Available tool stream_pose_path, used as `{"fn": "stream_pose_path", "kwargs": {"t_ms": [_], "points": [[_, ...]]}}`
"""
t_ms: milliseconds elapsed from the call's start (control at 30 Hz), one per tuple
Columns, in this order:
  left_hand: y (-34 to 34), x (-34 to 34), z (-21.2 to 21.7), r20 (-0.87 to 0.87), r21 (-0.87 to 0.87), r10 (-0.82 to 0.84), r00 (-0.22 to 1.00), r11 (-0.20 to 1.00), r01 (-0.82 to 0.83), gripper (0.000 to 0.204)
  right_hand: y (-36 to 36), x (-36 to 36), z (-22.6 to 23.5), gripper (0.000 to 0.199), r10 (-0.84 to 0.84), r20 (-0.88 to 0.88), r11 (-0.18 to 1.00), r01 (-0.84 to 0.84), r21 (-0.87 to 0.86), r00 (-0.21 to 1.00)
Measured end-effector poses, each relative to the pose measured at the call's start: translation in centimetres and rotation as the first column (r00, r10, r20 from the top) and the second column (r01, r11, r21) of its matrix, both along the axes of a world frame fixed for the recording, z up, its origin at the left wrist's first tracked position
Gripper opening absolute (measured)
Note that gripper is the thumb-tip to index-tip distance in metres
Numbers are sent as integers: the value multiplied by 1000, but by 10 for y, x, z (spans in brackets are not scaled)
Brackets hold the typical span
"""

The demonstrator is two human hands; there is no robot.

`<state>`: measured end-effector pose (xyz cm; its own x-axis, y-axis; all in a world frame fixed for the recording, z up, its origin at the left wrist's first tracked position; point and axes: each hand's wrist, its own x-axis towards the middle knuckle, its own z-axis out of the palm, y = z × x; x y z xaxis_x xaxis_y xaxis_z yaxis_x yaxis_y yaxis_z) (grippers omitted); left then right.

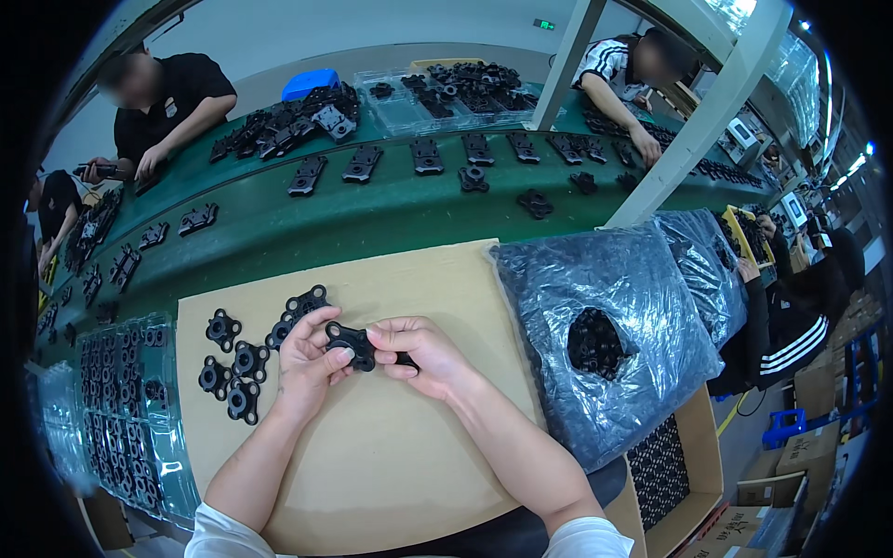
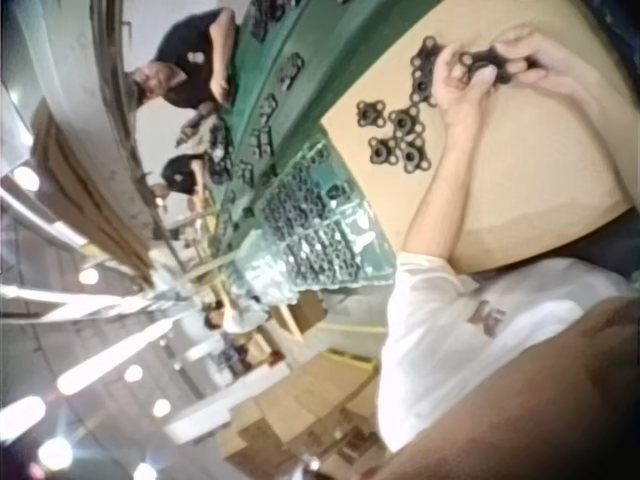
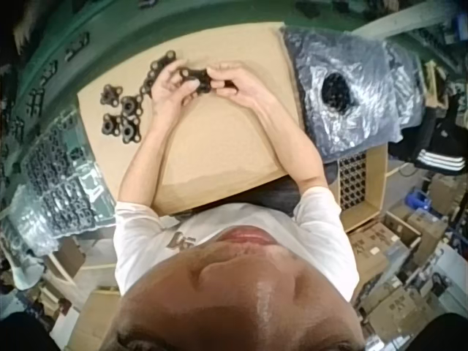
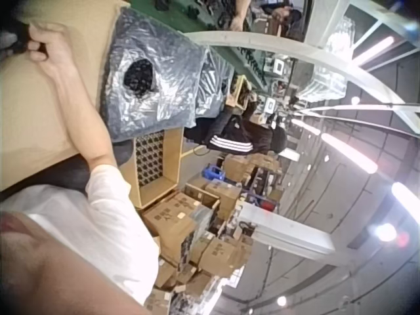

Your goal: The person assembles components by picking up plastic plates and small plugs and fitting the plugs into the holes of the plates by hand.

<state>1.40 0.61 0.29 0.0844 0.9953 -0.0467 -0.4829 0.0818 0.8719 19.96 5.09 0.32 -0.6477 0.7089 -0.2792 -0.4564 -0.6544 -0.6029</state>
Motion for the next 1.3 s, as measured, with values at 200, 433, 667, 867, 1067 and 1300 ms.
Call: {"fn": "stream_pose_path", "kwargs": {"t_ms": [200, 433, 667, 867, 1067, 1300], "points": [[1, -1, -7, -48, -27, 25, 999, 999, -27, 51, 1, -6, 4, 18, -127, 2, 992, 127, -15, 992], [0, 0, 2, 116, 19, 5, 993, 1000, -7, 52, 0, -6, 2, 21, -309, 11, 947, 309, -84, 951], [0, 0, 1, 83, 30, -29, 996, 999, 27, 50, -5, -13, 9, 23, -273, 115, 962, 267, 61, 955], [0, 2, 0, 6, 57, -90, 996, 994, 89, 50, -5, -12, 11, 20, -290, 73, 956, 293, -25, 954], [1, 0, -5, 8, 80, -113, 994, 991, 112, 49, -7, -11, 1, 18, -244, 36, 969, 242, 51, 969], [1, -1, -5, -17, 45, -93, 996, 995, 93, 48, -6, -11, -4, 18, -195, -76, 980, 197, 34, 978]]}}
